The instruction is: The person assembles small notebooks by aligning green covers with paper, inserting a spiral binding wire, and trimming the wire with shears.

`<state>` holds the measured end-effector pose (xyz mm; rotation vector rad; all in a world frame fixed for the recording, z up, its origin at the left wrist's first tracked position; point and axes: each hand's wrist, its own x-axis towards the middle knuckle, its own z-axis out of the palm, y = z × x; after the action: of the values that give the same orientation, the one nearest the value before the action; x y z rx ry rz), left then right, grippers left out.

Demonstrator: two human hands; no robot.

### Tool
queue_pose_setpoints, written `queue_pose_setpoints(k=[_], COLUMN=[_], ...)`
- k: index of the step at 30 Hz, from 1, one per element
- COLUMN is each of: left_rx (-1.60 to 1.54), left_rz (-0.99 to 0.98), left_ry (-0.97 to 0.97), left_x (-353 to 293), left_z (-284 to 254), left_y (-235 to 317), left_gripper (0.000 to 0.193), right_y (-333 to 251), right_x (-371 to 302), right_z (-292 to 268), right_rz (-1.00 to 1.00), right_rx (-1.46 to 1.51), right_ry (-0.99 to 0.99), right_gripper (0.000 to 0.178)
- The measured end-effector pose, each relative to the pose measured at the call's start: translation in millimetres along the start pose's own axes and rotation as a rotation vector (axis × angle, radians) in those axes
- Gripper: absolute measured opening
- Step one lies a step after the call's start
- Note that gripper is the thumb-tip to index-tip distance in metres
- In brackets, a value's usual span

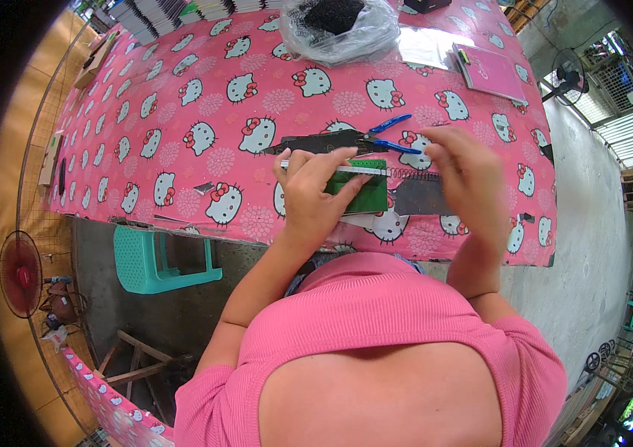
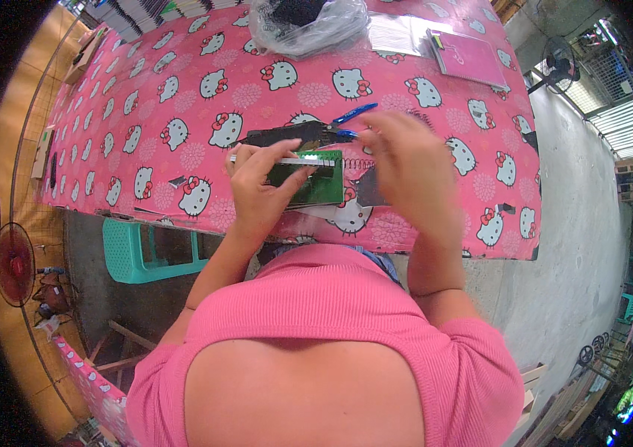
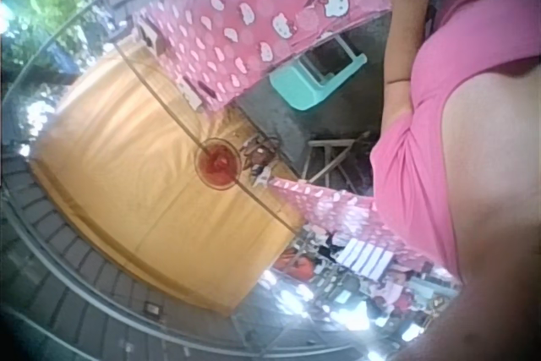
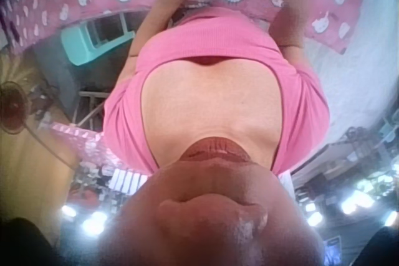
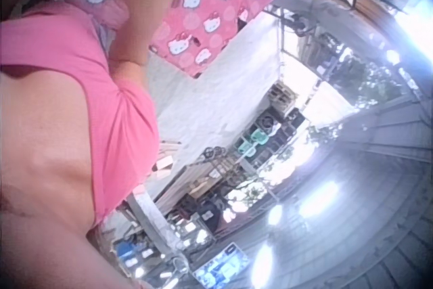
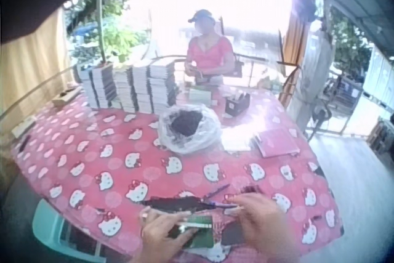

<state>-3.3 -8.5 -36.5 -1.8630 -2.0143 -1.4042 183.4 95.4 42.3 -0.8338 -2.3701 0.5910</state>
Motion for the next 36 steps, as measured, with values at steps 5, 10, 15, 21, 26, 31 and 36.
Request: queue_pose_setpoints(k=[5, 10, 15, 21, 26, 31, 36], left_rx=[-0.050, -0.044, -0.013, -0.043, -0.104, -0.164, -0.194], left_rz=[-0.038, -0.107, -0.131, -0.122, -0.135, -0.172, -0.174], left_ry=[-0.010, -0.056, -0.108, -0.123, -0.077, -0.063, -0.071], left_x=[5.9, 5.0, 0.4, -0.8, 3.9, 2.6, 3.0], left_z=[2.6, 1.3, -2.5, -5.9, -4.0, -5.8, -6.3], left_y=[3.2, 2.6, 2.3, 4.5, 2.0, -0.3, -2.8], left_gripper=[0.061, 0.062, 0.063, 0.068, 0.070, 0.073, 0.074], right_y=[9.2, -10.0, -4.7, -2.0, -6.4, -19.0, -12.4], right_x=[17.1, 15.2, 22.3, 22.7, 32.0, 19.8, 25.7], right_z=[41.4, 9.9, 15.3, 31.6, 39.3, 27.2, 40.0], right_rz=[-0.166, -0.093, -0.127, -0.109, -0.080, -0.157, -0.174], right_rx=[-0.120, -0.099, -0.171, -0.191, -0.219, 0.012, -0.118], right_ry=[-0.527, -0.373, -0.616, -0.636, -0.717, -0.372, -0.470], right_gripper=[0.025, 0.023, 0.039, 0.039, 0.021, 0.033, 0.034])
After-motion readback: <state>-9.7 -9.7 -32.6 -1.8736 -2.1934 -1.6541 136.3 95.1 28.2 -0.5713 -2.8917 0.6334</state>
